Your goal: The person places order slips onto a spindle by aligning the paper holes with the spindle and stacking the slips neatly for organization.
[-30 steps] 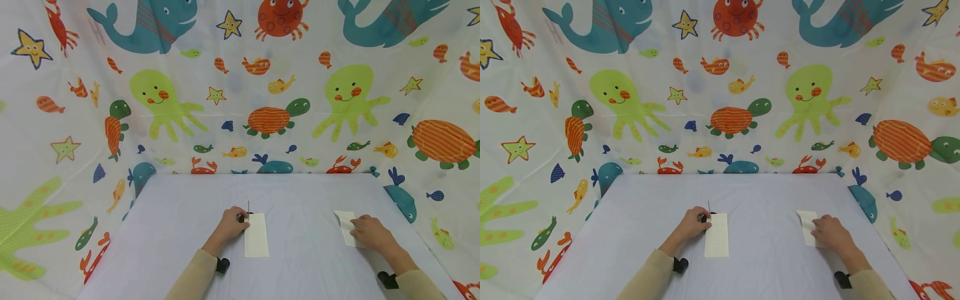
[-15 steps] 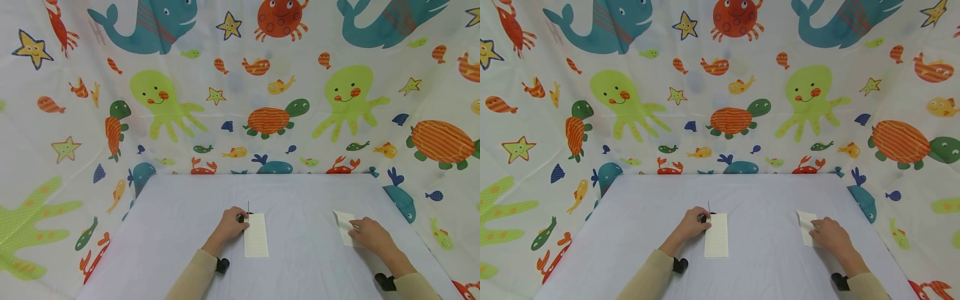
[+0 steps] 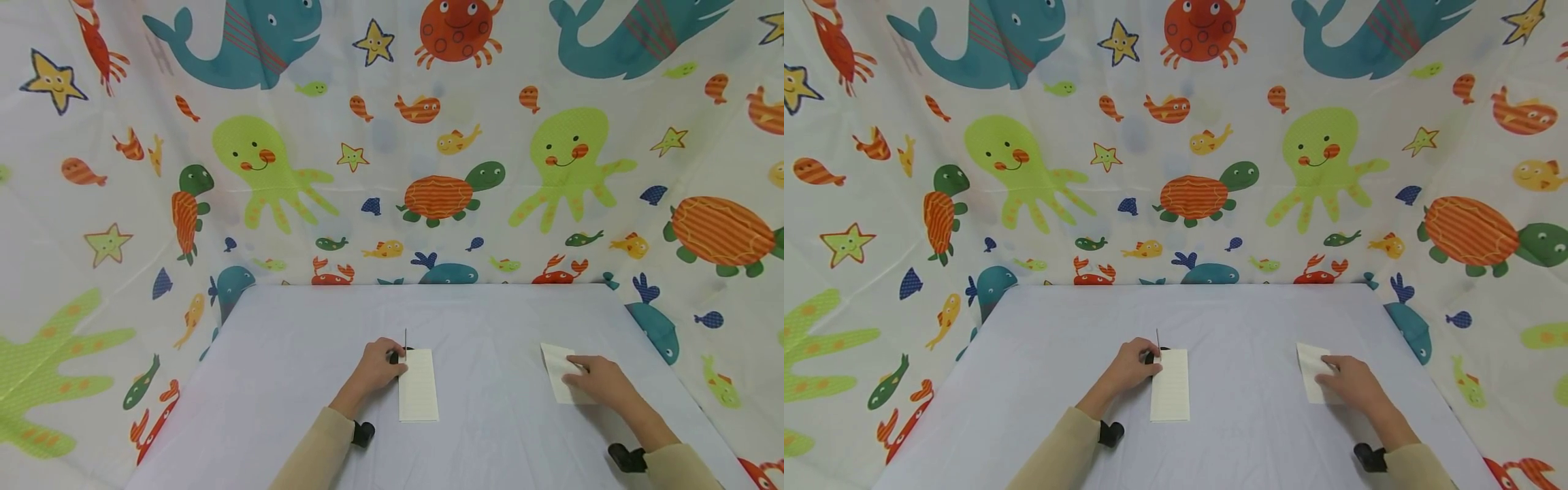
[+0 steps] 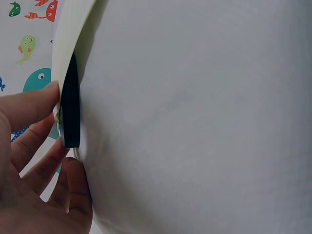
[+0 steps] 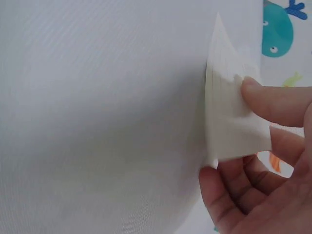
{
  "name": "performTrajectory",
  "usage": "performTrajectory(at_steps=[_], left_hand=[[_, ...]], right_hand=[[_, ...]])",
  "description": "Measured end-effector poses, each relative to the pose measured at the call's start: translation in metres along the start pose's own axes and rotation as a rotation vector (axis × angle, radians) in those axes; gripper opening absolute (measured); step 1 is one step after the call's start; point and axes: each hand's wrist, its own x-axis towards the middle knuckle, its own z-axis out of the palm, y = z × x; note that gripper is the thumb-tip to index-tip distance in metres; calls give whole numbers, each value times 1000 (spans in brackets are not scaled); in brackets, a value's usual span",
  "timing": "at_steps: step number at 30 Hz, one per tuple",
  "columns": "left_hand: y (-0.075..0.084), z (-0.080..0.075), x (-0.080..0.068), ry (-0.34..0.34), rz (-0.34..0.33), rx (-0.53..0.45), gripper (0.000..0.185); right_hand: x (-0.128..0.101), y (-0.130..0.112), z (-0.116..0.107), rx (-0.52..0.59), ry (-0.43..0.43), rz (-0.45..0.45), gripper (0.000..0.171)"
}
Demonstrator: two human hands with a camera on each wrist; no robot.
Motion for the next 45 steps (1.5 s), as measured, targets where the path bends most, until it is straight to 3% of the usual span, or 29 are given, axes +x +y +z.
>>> performTrajectory(at_steps=[7, 15, 20, 35, 45], left_hand=[[-1, 1, 0, 4, 2, 5, 16], [-2, 1, 1, 5, 32, 2, 16], [-3, 0, 0, 4, 34, -5, 16], [3, -2, -2, -5, 0, -19, 15], [2, -3, -2, 5, 30, -9, 15]], right_hand=[[-3, -1, 2, 186, 75, 1, 53], [-7, 0, 5, 395, 101, 96, 48], [-7, -1, 9, 423, 117, 116, 45], [-6, -17, 19, 485, 133, 40, 43], [-8, -40, 26, 528, 124, 23, 42]])
